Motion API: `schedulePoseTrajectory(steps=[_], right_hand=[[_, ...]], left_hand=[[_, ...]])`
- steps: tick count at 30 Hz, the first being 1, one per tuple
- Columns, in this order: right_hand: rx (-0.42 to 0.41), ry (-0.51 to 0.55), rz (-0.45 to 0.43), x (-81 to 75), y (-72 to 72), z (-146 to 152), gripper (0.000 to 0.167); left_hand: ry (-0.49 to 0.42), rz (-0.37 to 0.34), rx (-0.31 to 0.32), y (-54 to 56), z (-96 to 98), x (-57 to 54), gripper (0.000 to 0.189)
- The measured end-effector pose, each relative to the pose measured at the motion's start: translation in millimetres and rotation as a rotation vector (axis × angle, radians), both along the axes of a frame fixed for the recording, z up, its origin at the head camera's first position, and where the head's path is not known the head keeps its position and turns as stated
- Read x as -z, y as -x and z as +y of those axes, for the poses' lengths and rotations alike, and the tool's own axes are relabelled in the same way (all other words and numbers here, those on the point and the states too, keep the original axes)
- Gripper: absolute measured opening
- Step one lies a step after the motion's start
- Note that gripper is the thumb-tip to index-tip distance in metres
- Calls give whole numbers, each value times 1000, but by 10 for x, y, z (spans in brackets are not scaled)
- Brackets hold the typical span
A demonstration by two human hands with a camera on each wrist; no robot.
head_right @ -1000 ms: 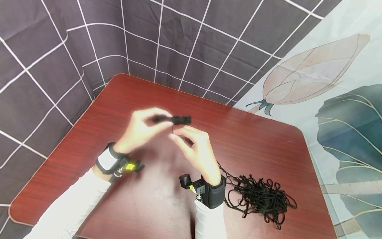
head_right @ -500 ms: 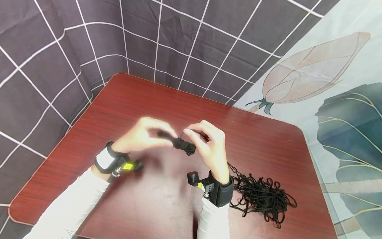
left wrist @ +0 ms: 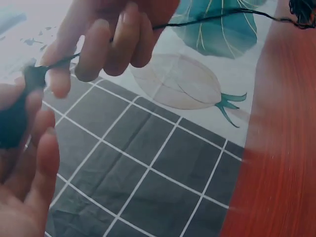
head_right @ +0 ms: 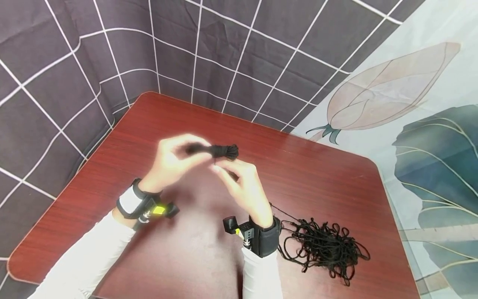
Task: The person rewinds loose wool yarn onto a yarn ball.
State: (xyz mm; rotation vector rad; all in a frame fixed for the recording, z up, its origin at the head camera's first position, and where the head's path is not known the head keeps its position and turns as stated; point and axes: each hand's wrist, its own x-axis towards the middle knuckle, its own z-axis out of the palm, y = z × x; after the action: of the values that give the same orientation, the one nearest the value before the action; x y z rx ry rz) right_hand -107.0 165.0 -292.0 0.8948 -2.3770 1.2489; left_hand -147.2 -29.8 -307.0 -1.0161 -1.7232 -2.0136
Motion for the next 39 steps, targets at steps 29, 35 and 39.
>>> schedulePoseTrajectory(steps=[29, 35, 39], right_hand=[[37, 192, -33, -332, -201, -6, 8], [44, 171, -83, -114, -58, 74, 13], [88, 68, -26, 14, 8, 82, 13]], left_hand=[[257, 65, 340, 10, -54, 53, 21], [57, -53, 348, -7, -42, 31, 23], [8, -34, 194, 0, -30, 14, 24]])
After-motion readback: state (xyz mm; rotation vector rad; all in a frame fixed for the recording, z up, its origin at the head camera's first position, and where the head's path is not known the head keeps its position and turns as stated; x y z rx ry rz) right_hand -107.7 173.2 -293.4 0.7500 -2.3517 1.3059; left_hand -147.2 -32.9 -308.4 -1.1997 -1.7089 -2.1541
